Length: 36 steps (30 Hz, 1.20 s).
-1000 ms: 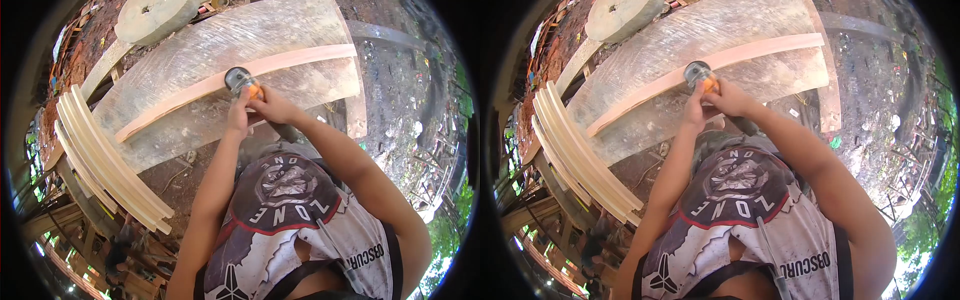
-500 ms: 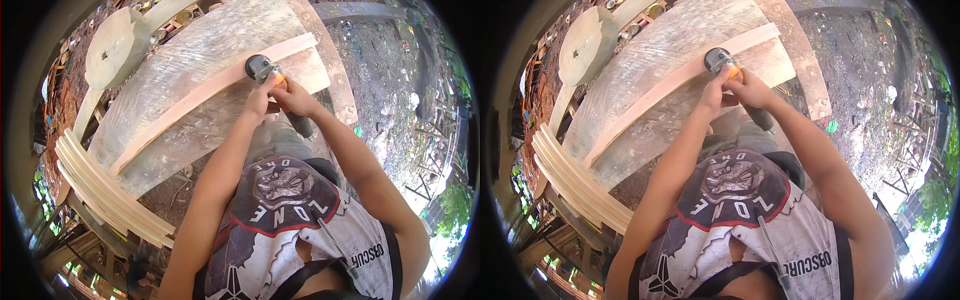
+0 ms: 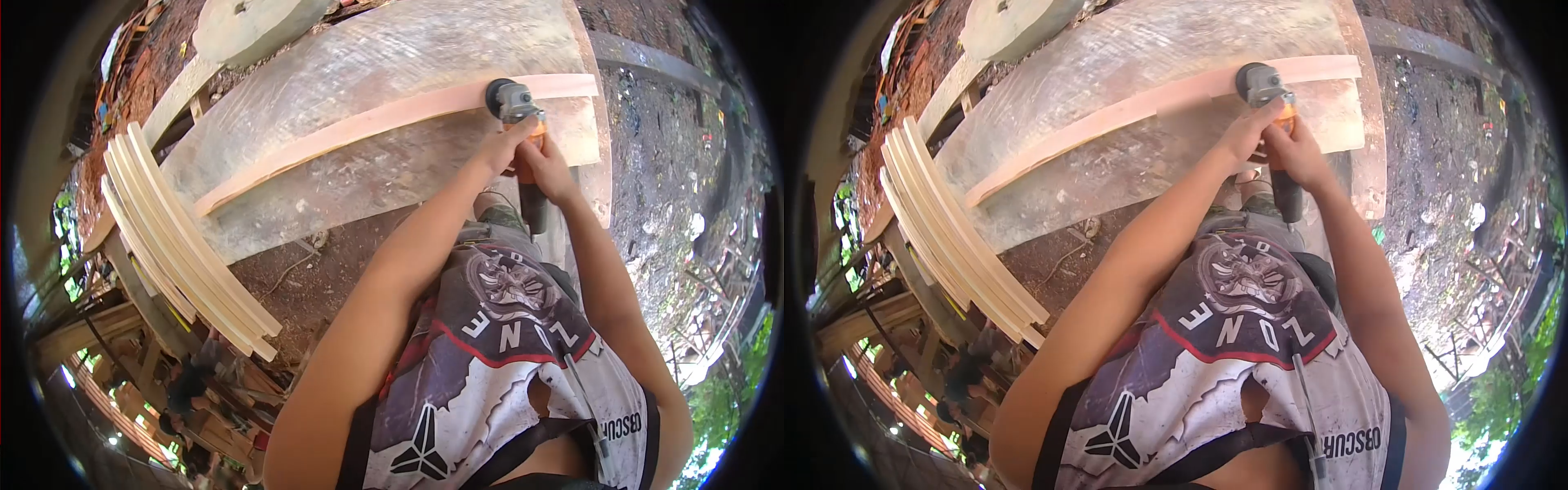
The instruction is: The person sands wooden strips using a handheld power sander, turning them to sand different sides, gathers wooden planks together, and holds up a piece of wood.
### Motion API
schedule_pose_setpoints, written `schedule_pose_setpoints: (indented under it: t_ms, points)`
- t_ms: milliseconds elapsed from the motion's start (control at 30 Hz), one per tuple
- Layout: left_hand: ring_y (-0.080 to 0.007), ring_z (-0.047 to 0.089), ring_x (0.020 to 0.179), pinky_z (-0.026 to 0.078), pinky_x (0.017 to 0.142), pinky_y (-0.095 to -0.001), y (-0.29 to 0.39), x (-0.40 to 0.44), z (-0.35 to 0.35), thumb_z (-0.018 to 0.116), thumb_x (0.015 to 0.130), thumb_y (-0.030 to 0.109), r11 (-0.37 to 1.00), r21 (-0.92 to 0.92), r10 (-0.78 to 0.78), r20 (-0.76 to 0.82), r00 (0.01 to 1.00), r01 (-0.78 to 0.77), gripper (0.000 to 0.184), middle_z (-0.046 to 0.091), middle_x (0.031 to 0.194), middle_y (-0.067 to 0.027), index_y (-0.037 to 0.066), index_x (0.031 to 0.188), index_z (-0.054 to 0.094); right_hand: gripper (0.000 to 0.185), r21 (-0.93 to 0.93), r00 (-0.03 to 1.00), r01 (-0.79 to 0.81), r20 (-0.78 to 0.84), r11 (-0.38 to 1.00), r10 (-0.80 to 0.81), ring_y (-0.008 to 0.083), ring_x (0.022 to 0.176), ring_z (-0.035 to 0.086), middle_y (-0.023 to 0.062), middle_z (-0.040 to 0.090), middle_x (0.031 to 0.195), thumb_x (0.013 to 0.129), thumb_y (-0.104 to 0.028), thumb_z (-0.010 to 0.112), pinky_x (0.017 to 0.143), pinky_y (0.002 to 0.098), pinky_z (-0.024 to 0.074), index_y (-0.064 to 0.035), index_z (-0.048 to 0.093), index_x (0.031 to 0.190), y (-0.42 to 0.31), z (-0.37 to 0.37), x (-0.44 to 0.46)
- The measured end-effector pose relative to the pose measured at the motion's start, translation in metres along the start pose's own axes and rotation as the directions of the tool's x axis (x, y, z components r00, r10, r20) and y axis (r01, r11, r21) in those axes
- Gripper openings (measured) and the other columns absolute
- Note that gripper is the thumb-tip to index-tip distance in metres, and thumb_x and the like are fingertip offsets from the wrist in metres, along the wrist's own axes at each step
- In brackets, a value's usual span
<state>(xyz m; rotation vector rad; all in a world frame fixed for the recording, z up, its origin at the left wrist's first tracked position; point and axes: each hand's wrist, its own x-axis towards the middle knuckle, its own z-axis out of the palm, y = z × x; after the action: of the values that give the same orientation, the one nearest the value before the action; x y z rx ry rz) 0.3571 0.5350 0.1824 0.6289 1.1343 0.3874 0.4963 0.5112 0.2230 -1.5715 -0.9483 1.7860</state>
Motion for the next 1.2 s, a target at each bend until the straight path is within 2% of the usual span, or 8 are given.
schedule_pose_setpoints:
  t_ms: [100, 300, 400, 533, 667, 767, 933, 1200]
  points:
    - [-0.0199, 0.071, 0.078, 0.059, 0.067, -0.0330, -0.015, -0.046, -0.038, 0.060, 0.092, 0.067, 0.948, -0.317, 0.030, -0.026, 0.999, -0.037, 0.065, 0.070, 0.105, -0.0092, 0.013, 0.126, 0.066, 0.040, -0.054, 1.000, 0.004, 0.017, 0.999, -0.003, 0.0146, 0.084, 0.066, 0.0080, 0.067, 0.102, 0.101, -0.030, 0.062, 0.069, 0.0317, 0.0549, 0.0007, 0.053, 0.125, 0.016, 0.048, 0.004]
    - [-0.0151, 0.068, 0.088, 0.054, 0.076, -0.0278, -0.058, -0.097, -0.122, 0.061, 0.093, 0.066, 0.891, -0.403, 0.135, -0.203, 0.970, -0.209, 0.064, 0.070, 0.106, -0.0067, 0.008, 0.118, 0.071, 0.056, -0.475, 0.983, -0.075, 0.111, 0.877, 0.144, 0.0188, 0.074, 0.069, 0.0153, 0.071, 0.097, 0.093, -0.033, 0.068, 0.066, 0.0343, 0.0555, 0.0057, 0.051, 0.130, 0.004, 0.149, 0.007]
    - [-0.0214, 0.072, 0.075, 0.060, 0.067, -0.0345, -0.071, -0.120, -0.158, 0.056, 0.092, 0.071, 0.895, -0.390, 0.138, -0.220, 0.966, -0.217, 0.066, 0.070, 0.100, -0.0103, 0.014, 0.124, 0.066, 0.057, -0.417, 0.979, -0.021, 0.178, 0.909, 0.104, 0.0197, 0.075, 0.070, 0.0158, 0.072, 0.096, 0.093, -0.036, 0.067, 0.066, 0.0342, 0.0559, 0.0051, 0.052, 0.129, 0.005, 0.196, 0.006]
    - [-0.0155, 0.069, 0.085, 0.057, 0.070, -0.0284, -0.081, -0.151, -0.197, 0.060, 0.094, 0.065, 0.832, -0.507, 0.104, -0.254, 0.962, -0.224, 0.063, 0.069, 0.102, -0.0051, 0.010, 0.123, 0.067, 0.069, -0.547, 0.969, -0.010, 0.202, 0.837, 0.144, 0.0304, 0.098, 0.072, 0.0239, 0.071, 0.111, 0.088, -0.044, 0.069, 0.086, 0.0401, 0.0557, 0.0075, 0.051, 0.132, 0.007, 0.244, 0.012]
    - [-0.0192, 0.072, 0.084, 0.062, 0.065, -0.0351, -0.080, -0.187, -0.230, 0.053, 0.095, 0.069, 0.802, -0.528, 0.081, -0.367, 0.927, -0.279, 0.063, 0.070, 0.101, -0.0055, 0.013, 0.121, 0.065, 0.073, -0.588, 0.958, 0.078, 0.266, 0.805, 0.102, 0.0382, 0.110, 0.069, 0.0289, 0.068, 0.118, 0.087, -0.047, 0.066, 0.095, 0.0439, 0.0534, 0.0080, 0.052, 0.133, 0.017, 0.296, 0.026]
    - [-0.0228, 0.070, 0.099, 0.060, 0.078, -0.0478, -0.090, -0.184, -0.257, 0.047, 0.092, 0.077, 0.799, -0.536, 0.114, -0.312, 0.943, -0.274, 0.072, 0.068, 0.117, -0.0053, 0.019, 0.133, 0.058, 0.073, -0.618, 0.963, 0.144, 0.267, 0.773, 0.034, 0.0339, 0.092, 0.072, 0.0263, 0.071, 0.104, 0.087, -0.045, 0.069, 0.083, 0.0417, 0.0565, 0.0100, 0.049, 0.132, -0.001, 0.318, 0.026]
    - [-0.0243, 0.071, 0.097, 0.062, 0.077, -0.0432, -0.062, -0.171, -0.208, 0.049, 0.093, 0.075, 0.793, -0.566, 0.044, -0.313, 0.949, -0.224, 0.068, 0.069, 0.113, -0.0077, 0.016, 0.126, 0.062, 0.076, -0.595, 0.969, 0.132, 0.245, 0.793, 0.022, 0.0449, 0.109, 0.067, 0.0339, 0.067, 0.116, 0.084, -0.048, 0.069, 0.096, 0.0458, 0.0521, 0.0106, 0.053, 0.130, -0.013, 0.269, 0.021]
    - [-0.0210, 0.070, 0.088, 0.060, 0.074, -0.0417, -0.032, -0.056, -0.070, 0.045, 0.094, 0.077, 0.934, -0.356, -0.020, -0.019, 1.000, 0.012, 0.066, 0.069, 0.104, -0.0046, 0.018, 0.117, 0.062, 0.075, -0.424, 1.000, 0.008, -0.005, 0.905, -0.011, 0.0359, 0.100, 0.072, 0.0263, 0.071, 0.109, 0.081, -0.047, 0.073, 0.089, 0.0422, 0.0554, 0.0088, 0.055, 0.128, 0.016, 0.078, 0.020]
